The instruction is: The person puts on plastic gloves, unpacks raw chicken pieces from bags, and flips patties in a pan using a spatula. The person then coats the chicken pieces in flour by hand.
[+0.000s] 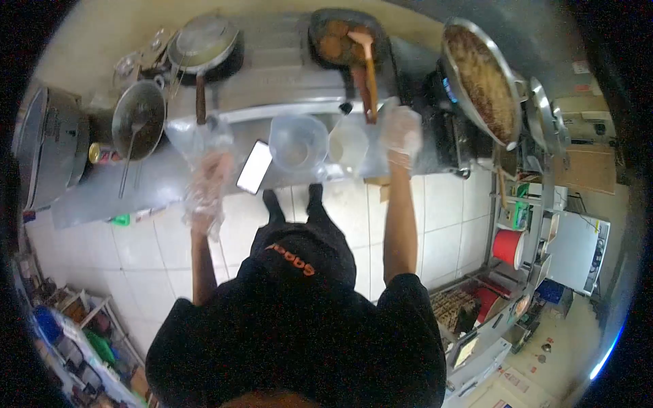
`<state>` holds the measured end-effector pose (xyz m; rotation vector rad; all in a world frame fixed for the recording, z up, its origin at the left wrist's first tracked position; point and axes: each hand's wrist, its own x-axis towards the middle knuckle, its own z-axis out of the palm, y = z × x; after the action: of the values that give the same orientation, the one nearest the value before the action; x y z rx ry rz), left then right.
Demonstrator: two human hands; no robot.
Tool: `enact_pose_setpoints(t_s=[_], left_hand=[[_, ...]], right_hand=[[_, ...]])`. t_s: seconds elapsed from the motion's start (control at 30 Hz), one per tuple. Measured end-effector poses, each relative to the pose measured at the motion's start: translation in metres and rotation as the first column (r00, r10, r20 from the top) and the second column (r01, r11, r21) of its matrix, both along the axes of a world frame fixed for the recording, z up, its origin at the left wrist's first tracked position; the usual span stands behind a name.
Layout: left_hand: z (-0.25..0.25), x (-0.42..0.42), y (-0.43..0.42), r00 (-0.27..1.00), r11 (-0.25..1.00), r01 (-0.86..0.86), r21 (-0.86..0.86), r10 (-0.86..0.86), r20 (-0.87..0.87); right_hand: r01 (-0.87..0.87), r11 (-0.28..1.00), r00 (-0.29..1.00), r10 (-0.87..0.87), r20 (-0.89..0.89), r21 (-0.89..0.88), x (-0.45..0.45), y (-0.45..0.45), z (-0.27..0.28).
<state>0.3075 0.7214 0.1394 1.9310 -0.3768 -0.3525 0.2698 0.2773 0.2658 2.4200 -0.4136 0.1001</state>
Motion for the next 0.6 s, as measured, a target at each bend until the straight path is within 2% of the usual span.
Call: enact_pose_setpoints(t_s=[0.03, 0.07, 0.1, 0.13, 0.17, 0.2, 0.23, 0.27, 0.3, 0.33, 0.37, 0.4, 0.43, 0.47, 0.5, 0.53, 0.6], left_hand=[[-0.019, -0.006, 0.008, 0.994, 0.993, 0.106, 0.044, -0.105, -0.043], [0.049, -0.008, -0.021, 0.994, 0.994, 0.105, -0.04, -0.106, -0.023], [0.118, -0.009, -0.05, 0.994, 0.987, 0.108, -0.123, -0.109, -0.003], [0.086, -0.018, -0.05, 0.844, 0.807, 0.057, -0.588, -0.354, -0.403], [0.094, -0.025, -0.06, 0.781, 0.765, 0.113, -0.635, -0.463, -0.419], [0.105, -0.037, -0.079, 0.707, 0.712, 0.163, -0.683, -0.567, -0.422], [0.105, -0.054, -0.101, 0.573, 0.624, 0.102, -0.775, -0.673, -0.467], [0.104, -0.074, -0.125, 0.423, 0.535, 0.022, -0.844, -0.77, -0.478], [0.106, -0.093, -0.153, 0.412, 0.536, 0.04, -0.843, -0.778, -0.475], [0.109, -0.115, -0.186, 0.411, 0.572, 0.36, -0.737, -0.806, -0.425], [0.113, -0.136, -0.217, 0.382, 0.53, 0.649, -0.546, -0.847, -0.369], [0.116, -0.157, -0.242, 0.318, 0.406, 0.867, -0.29, -0.897, -0.307], [0.121, -0.178, -0.264, 0.299, 0.335, 0.932, -0.135, -0.925, -0.232], [0.128, -0.211, -0.281, 0.333, 0.339, 0.94, -0.036, -0.935, -0.126], [0.135, -0.244, -0.297, 0.359, 0.357, 0.932, 0.066, -0.933, -0.018], [0.123, -0.281, -0.317, 0.289, 0.282, 0.945, 0.167, -0.957, -0.016], [0.08, -0.36, -0.346, 0.179, 0.223, 0.971, 0.08, -0.911, 0.372]], right_hand=[[-0.044, 0.998, 0.996, 0.042, 0.08, 0.032, -0.023, -0.001, 0.009], [0.068, 0.96, 0.985, -0.108, 0.133, 0.272, -0.043, -0.004, 0.018], [0.003, 0.627, 0.848, -0.414, 0.33, 0.779, -0.077, -0.017, 0.004], [0.204, 0.707, 0.836, -0.486, 0.256, 0.678, -0.095, 0.0, 0.023], [-0.167, 0.676, 0.727, -0.408, 0.553, 0.718, -0.154, -0.047, -0.048], [-0.129, 0.556, 0.637, -0.588, 0.498, 0.821, -0.178, -0.031, -0.038], [-0.116, 0.419, 0.527, -0.743, 0.414, 0.901, -0.203, -0.008, -0.022], [-0.204, 0.249, 0.385, -0.869, 0.311, 0.947, -0.218, 0.012, -0.01], [-0.317, 0.089, 0.24, -0.956, 0.171, 0.944, -0.232, 0.028, -0.005], [-0.326, 0.1, 0.209, -0.962, 0.175, 0.94, -0.248, 0.039, -0.011], [-0.432, 0.198, 0.05, -0.969, 0.243, 0.88, -0.268, 0.048, -0.023], [-0.509, 0.325, -0.134, -0.945, 0.3, 0.797, -0.294, 0.051, -0.037], [-0.611, 0.389, -0.185, -0.917, 0.354, 0.69, -0.326, 0.048, -0.057], [-0.688, 0.461, -0.249, -0.875, 0.415, 0.56, -0.36, 0.043, -0.074], [-0.541, 0.496, -0.189, -0.858, 0.477, 0.679, -0.389, 0.043, -0.078], [-0.518, 0.562, -0.276, -0.823, 0.496, 0.645, -0.41, 0.042, -0.068], [-0.377, 0.607, -0.433, -0.783, 0.446, 0.7, -0.452, 0.041, -0.043]])
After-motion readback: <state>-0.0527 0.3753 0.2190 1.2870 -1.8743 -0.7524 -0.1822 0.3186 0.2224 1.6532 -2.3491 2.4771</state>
